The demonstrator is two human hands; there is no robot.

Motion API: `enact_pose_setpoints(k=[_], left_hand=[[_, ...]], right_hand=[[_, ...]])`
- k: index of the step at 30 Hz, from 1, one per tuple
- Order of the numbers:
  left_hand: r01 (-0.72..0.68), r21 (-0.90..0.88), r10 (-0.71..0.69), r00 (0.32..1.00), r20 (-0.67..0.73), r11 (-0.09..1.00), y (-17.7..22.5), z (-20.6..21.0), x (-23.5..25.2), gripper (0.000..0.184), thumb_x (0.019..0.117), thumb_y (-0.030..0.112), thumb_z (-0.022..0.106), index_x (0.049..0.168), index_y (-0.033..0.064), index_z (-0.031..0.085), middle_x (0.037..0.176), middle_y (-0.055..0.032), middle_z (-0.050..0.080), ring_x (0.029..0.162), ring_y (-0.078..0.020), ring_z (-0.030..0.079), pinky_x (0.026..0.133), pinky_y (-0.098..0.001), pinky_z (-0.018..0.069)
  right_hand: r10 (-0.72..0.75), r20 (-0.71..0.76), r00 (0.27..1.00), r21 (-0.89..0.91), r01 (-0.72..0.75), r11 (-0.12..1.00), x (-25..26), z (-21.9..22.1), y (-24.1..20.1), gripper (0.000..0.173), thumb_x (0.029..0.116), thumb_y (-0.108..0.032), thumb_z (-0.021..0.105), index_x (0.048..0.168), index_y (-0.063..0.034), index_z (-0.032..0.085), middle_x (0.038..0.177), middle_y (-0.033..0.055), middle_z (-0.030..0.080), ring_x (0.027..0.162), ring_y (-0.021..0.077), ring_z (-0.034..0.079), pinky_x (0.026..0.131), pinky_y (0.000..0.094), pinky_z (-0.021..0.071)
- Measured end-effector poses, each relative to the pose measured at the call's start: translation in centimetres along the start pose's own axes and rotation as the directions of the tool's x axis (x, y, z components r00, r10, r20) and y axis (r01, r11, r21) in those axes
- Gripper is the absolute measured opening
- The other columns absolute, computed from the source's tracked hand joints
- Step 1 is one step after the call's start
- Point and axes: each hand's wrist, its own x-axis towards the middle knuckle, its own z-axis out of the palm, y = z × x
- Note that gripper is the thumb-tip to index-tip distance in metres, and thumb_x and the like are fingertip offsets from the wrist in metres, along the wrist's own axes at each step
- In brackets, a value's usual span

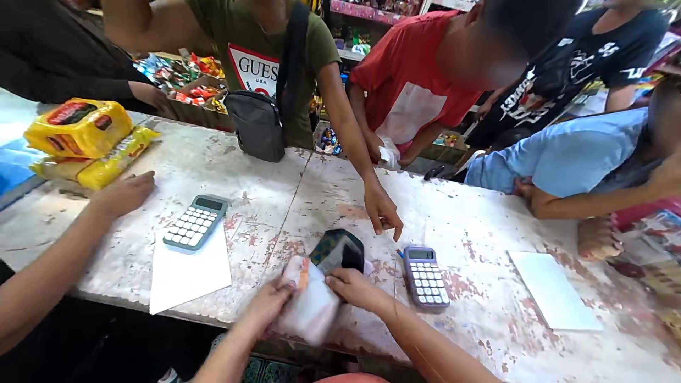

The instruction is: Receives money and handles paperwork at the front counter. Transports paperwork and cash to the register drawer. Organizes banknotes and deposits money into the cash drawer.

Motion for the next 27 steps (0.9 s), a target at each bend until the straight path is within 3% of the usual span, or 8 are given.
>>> enact_pose_setpoints(k=[2,6,12,15,17,22,24,27], left_hand=[[-0.104,0.302,0.085,0.993,0.076,0.947,1.3,-4.4,1.4,0.033,0.1087,0.022,0.048,0.126,-0.0043,0.059,0.094,-0.0126,0.064,0.074,-0.0162,0.059,0.072,-0.0368,0.0525],[-0.233,0.648,0.12,0.969,0.215,0.725,4.4,-10.9,4.2,0.031,0.1099,0.021,0.046,0.122,-0.0042,0.06,0.098,-0.0196,0.064,0.082,-0.0271,0.062,0.08,-0.049,0.0516],[-0.196,0.736,0.41,0.904,-0.119,0.648,5.8,-9.4,5.1,0.032,0.1048,0.008,0.051,0.132,-0.007,0.06,0.145,-0.0302,0.049,0.121,-0.0499,0.059,0.1,-0.0675,0.0459],[-0.296,0.493,0.42,0.893,-0.16,0.818,4.8,-6.1,2.0,0.037,0.1096,0.022,0.043,0.13,-0.0053,0.058,0.114,-0.0211,0.065,0.09,-0.0286,0.067,0.082,-0.0495,0.0561],[-0.266,0.3,0.313,0.942,-0.122,0.916,3.6,-3.4,0.0,0.039,0.1098,0.027,0.044,0.132,-0.0023,0.056,0.091,-0.0119,0.065,0.067,-0.0153,0.061,0.064,-0.036,0.0547],[-0.214,0.149,0.229,0.968,-0.097,0.966,-0.6,-0.4,0.5,0.038,0.1095,0.024,0.045,0.134,-0.0024,0.054,0.094,-0.0125,0.066,0.07,-0.0168,0.063,0.067,-0.0379,0.0561],[-0.222,0.081,0.233,0.96,-0.158,0.972,-1.5,0.2,0.4,0.036,0.1091,0.023,0.046,0.132,-0.0026,0.055,0.087,-0.008,0.064,0.064,-0.0115,0.059,0.062,-0.0316,0.0539],[-0.271,0.015,0.267,0.934,-0.237,0.962,-2.3,1.0,-0.2,0.033,0.1083,0.023,0.047,0.124,-0.0042,0.057,0.082,-0.0052,0.063,0.061,-0.0071,0.059,0.06,-0.0268,0.0538]], right_hand=[[-0.008,0.033,0.999,0.126,0.004,0.992,-0.5,1.8,-0.8,0.037,0.1102,-0.012,0.04,0.14,0.0048,0.055,0.127,0.0227,0.066,0.104,0.0269,0.071,0.094,0.0421,0.0571],[-0.244,-0.349,0.905,-0.385,0.098,0.918,1.1,2.0,0.3,0.029,0.0983,-0.01,0.057,0.122,-0.001,0.071,0.129,0.0219,0.066,0.126,0.0382,0.059,0.107,0.054,0.0465],[-0.185,-0.195,0.963,-0.475,0.072,0.877,2.4,0.1,2.2,0.049,0.0913,-0.042,0.073,0.131,-0.0132,0.069,0.156,0.0142,0.048,0.151,0.0437,0.028,0.115,0.0686,0.0264],[-0.24,-0.079,0.967,-0.501,0.17,0.849,2.4,-0.3,2.5,0.052,0.0868,-0.033,0.08,0.134,-0.0147,0.066,0.161,0.0139,0.041,0.153,0.0452,0.023,0.114,0.0713,0.0259],[-0.383,-0.078,0.92,-0.493,0.299,0.817,2.0,-0.3,3.4,0.024,0.0913,-0.021,0.073,0.113,-0.0103,0.077,0.153,0.0135,0.052,0.15,0.0431,0.032,0.116,0.0708,0.0249],[-0.562,-0.098,0.821,-0.066,0.558,0.827,-1.2,-1.2,4.2,0.009,0.0853,-0.001,0.071,0.089,0.0071,0.072,0.128,0.0169,0.07,0.138,0.032,0.053,0.119,0.0484,0.0374],[-0.428,-0.206,0.88,0.117,0.456,0.882,-1.9,-2.0,3.8,0.018,0.0888,0.002,0.065,0.104,0.009,0.07,0.115,0.0133,0.073,0.109,0.0128,0.068,0.097,0.0306,0.0544],[-0.23,-0.394,0.89,0.304,0.363,0.881,-0.1,-3.1,3.7,0.016,0.0932,0.0,0.055,0.103,0.0027,0.067,0.099,0.0035,0.073,0.084,0.0027,0.064,0.078,0.0248,0.0534]])
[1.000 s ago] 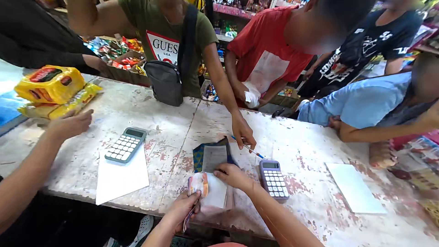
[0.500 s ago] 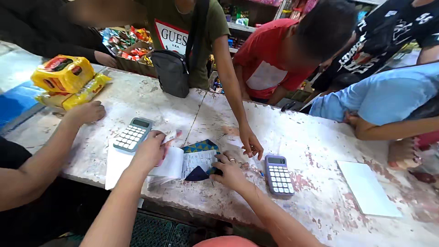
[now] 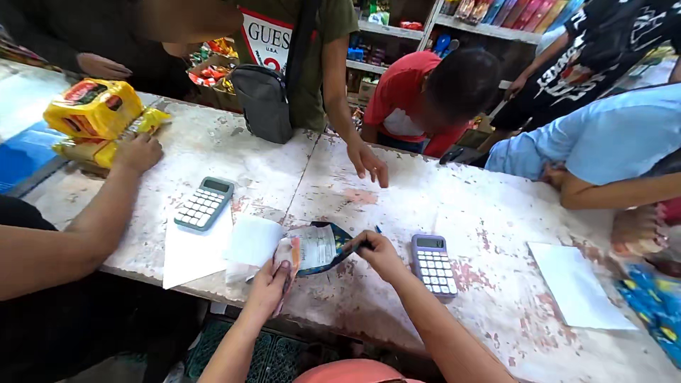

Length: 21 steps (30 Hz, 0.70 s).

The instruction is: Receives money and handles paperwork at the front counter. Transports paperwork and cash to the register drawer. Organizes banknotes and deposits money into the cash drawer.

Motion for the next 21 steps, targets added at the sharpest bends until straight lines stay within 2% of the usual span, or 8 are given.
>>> enact_pose_setpoints(k=[2,4,5,9,12,16,18,21], left_hand=[[-0.115,0.063,0.113,0.993,0.031,0.991,-0.4,-0.2,-0.4,0.034,0.106,0.022,0.049,0.122,-0.0053,0.061,0.105,-0.0086,0.067,0.08,-0.0087,0.065,0.073,-0.0294,0.0569],[-0.314,0.236,0.273,0.943,0.193,0.92,-1.1,-0.9,-0.7,0.03,0.1026,0.017,0.05,0.115,-0.0026,0.069,0.15,-0.0148,0.051,0.122,-0.0205,0.062,0.102,-0.0406,0.0523],[-0.386,0.343,0.308,0.915,0.262,0.856,-1.3,-1.0,-0.8,0.026,0.0994,0.011,0.054,0.114,-0.0001,0.072,0.159,-0.0179,0.041,0.127,-0.0305,0.06,0.102,-0.0492,0.0517],[-0.371,0.643,0.186,0.922,0.339,0.67,-1.3,-0.3,-1.4,0.043,0.0866,-0.001,0.07,0.127,0.0147,0.072,0.169,-0.0198,0.018,0.091,-0.0443,0.072,0.077,-0.059,0.0585],[-0.383,0.616,0.248,0.923,0.295,0.688,-1.5,0.1,-2.0,0.051,0.0799,-0.007,0.072,0.125,0.0168,0.074,0.166,-0.0253,0.021,0.092,-0.047,0.072,0.075,-0.0605,0.0581],[-0.45,0.395,0.428,0.892,0.148,0.801,-1.7,1.0,-3.0,0.034,0.088,0.006,0.06,0.117,0.0118,0.077,0.145,-0.0345,0.048,0.109,-0.0416,0.068,0.086,-0.0555,0.0571],[-0.383,0.334,0.377,0.922,0.085,0.862,-1.0,1.3,-3.4,0.033,0.0915,0.008,0.056,0.118,0.0103,0.076,0.135,-0.0296,0.057,0.107,-0.0334,0.067,0.09,-0.05,0.0565],[-0.175,0.32,0.189,0.982,-0.015,0.931,-0.2,0.9,-2.3,0.029,0.1025,0.013,0.053,0.122,0.0013,0.071,0.112,-0.0241,0.068,0.099,-0.0335,0.068,0.091,-0.0548,0.0541]], right_hand=[[0.088,-0.124,0.988,0.163,-0.067,0.984,1.8,0.8,0.1,0.012,0.0942,0.002,0.054,0.099,0.0016,0.065,0.088,0.0029,0.069,0.079,0.0071,0.064,0.076,0.0291,0.0549],[0.201,-0.154,0.968,0.335,-0.14,0.932,3.4,2.0,-0.7,0.014,0.0971,0.006,0.049,0.104,0.0025,0.06,0.09,0.0075,0.066,0.082,0.0148,0.066,0.08,0.0376,0.0582],[0.245,-0.141,0.959,0.386,-0.174,0.906,4.1,2.6,-1.4,0.016,0.0988,0.006,0.046,0.108,0.0019,0.059,0.092,0.0087,0.065,0.083,0.0167,0.065,0.079,0.0393,0.0575],[0.242,-0.097,0.965,0.406,-0.184,0.895,7.0,5.4,-4.0,0.019,0.1,0.002,0.048,0.115,-0.0022,0.06,0.095,0.0069,0.064,0.079,0.0141,0.062,0.072,0.0359,0.0541],[0.185,-0.102,0.977,0.335,-0.142,0.932,8.8,7.8,-5.7,0.021,0.1018,-0.005,0.053,0.121,-0.0018,0.06,0.103,0.0112,0.065,0.086,0.017,0.063,0.076,0.0391,0.0552],[0.189,-0.069,0.98,0.345,-0.154,0.926,10.0,11.1,-6.9,0.023,0.1011,-0.007,0.058,0.123,-0.0007,0.058,0.107,0.0134,0.063,0.091,0.0189,0.062,0.08,0.0396,0.0536],[0.196,-0.03,0.98,0.331,-0.176,0.927,10.0,12.6,-6.9,0.02,0.0989,-0.007,0.063,0.117,-0.0004,0.06,0.103,0.012,0.063,0.089,0.0171,0.061,0.078,0.037,0.0527],[0.186,0.113,0.976,0.334,-0.214,0.918,9.6,13.4,-6.9,0.018,0.1001,-0.011,0.064,0.115,-0.001,0.061,0.101,0.0101,0.063,0.088,0.0154,0.06,0.079,0.0359,0.0514]])
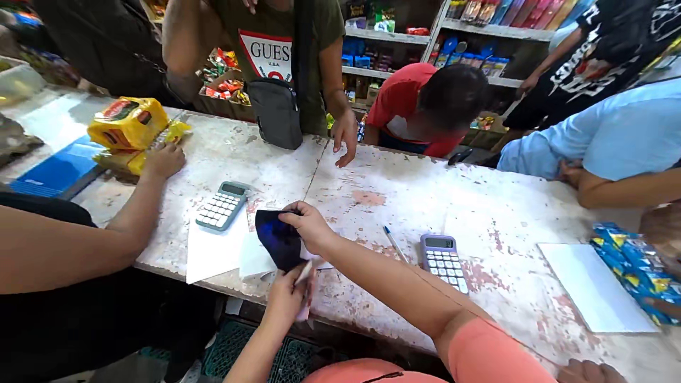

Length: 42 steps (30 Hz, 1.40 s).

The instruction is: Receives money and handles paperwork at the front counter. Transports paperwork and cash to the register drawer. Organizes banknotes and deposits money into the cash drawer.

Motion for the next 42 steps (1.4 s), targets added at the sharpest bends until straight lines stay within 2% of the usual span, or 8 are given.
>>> enact_pose_setpoints(k=[4,7,12,15,20,25,30,42], left_hand=[[0.143,-0.191,-0.16,0.984,-0.075,0.971,-1.8,-1.1,1.7,0.032,0.1086,0.02,0.046,0.116,-0.0032,0.067,0.087,-0.0084,0.07,0.075,-0.0131,0.067,0.075,-0.0358,0.0581],[0.209,-0.421,-0.264,0.961,-0.077,0.883,-2.2,-2.3,1.6,0.027,0.1085,0.02,0.048,0.106,-0.0018,0.064,0.073,-0.0002,0.063,0.058,-0.0049,0.059,0.056,-0.0236,0.0523],[0.256,-0.549,-0.295,0.955,0.018,0.796,-3.1,-3.2,1.6,0.02,0.1086,0.016,0.047,0.104,0.0012,0.06,0.069,0.0017,0.063,0.053,-0.0052,0.059,0.051,-0.021,0.0516],[0.233,-0.567,-0.28,0.96,0.004,0.79,-3.3,-3.3,2.0,0.02,0.1085,0.015,0.047,0.103,0.0014,0.06,0.068,0.002,0.063,0.052,-0.0049,0.058,0.05,-0.0206,0.0511],[0.215,-0.543,-0.323,0.94,-0.11,0.812,-3.6,-4.7,2.9,0.021,0.1088,0.017,0.047,0.103,0.0007,0.06,0.068,0.0022,0.063,0.051,-0.0044,0.059,0.05,-0.0209,0.0526],[0.184,-0.266,-0.25,0.938,-0.242,0.946,-3.3,-5.1,4.4,0.029,0.109,0.02,0.046,0.107,-0.0026,0.064,0.074,-0.0021,0.061,0.057,-0.0071,0.058,0.056,-0.0258,0.0523],[0.327,0.42,-0.273,0.944,-0.187,0.846,-0.4,-4.4,6.0,0.037,0.1035,0.02,0.055,0.139,0.0083,0.06,0.116,-0.0302,0.067,0.105,-0.0501,0.067,0.089,-0.0679,0.0499],[0.295,0.632,-0.3,0.948,-0.102,0.716,-1.7,-3.2,9.1,0.043,0.1056,0.015,0.045,0.148,0.0097,0.05,0.113,-0.0283,0.069,0.108,-0.0482,0.067,0.088,-0.0623,0.0525]], right_hand=[[-0.143,0.11,0.984,-0.214,0.164,0.963,-1.3,-3.0,-1.3,0.039,0.1044,-0.02,0.058,0.138,-0.0011,0.051,0.125,0.0155,0.062,0.105,0.0209,0.064,0.089,0.0413,0.0557],[-0.3,0.211,0.931,-0.643,0.363,0.675,-0.7,-8.0,-0.1,0.047,0.096,-0.012,0.068,0.138,0.0031,0.055,0.141,0.0212,0.057,0.13,0.0326,0.056,0.105,0.0502,0.0493],[-0.084,0.417,0.905,-0.719,0.385,0.579,-0.1,-8.1,3.0,0.093,0.078,-0.001,0.082,0.158,-0.001,0.034,0.16,0.0232,0.038,0.147,0.0363,0.04,0.119,0.0522,0.0357],[-0.037,0.424,0.905,-0.689,0.349,0.635,0.5,-6.9,2.4,0.092,0.0828,-0.002,0.081,0.16,-0.006,0.03,0.145,0.0259,0.053,0.134,0.0389,0.053,0.112,0.0542,0.0426],[-0.034,0.508,0.86,-0.704,0.438,0.558,-2.3,-9.3,2.8,0.044,0.091,-0.004,0.072,0.132,0.0058,0.062,0.114,0.0243,0.07,0.113,0.0357,0.065,0.105,0.0509,0.0474],[-0.128,0.632,0.765,-0.698,0.633,0.335,-8.2,-8.7,6.6,0.032,0.0863,0.0,0.072,0.118,-0.0025,0.072,0.107,0.0183,0.072,0.111,0.0391,0.066,0.104,0.0612,0.0446],[-0.3,0.698,0.65,-0.701,0.706,-0.101,-10.7,-6.9,10.3,0.008,0.0916,-0.001,0.064,0.093,-0.007,0.07,0.1,0.0124,0.071,0.102,0.0317,0.071,0.09,0.051,0.0576],[-0.576,0.524,0.628,-0.789,0.612,-0.052,-8.9,-7.8,7.0,0.013,0.092,-0.004,0.06,0.094,-0.0049,0.073,0.085,0.0119,0.073,0.073,0.0288,0.073,0.054,0.0403,0.0577]])
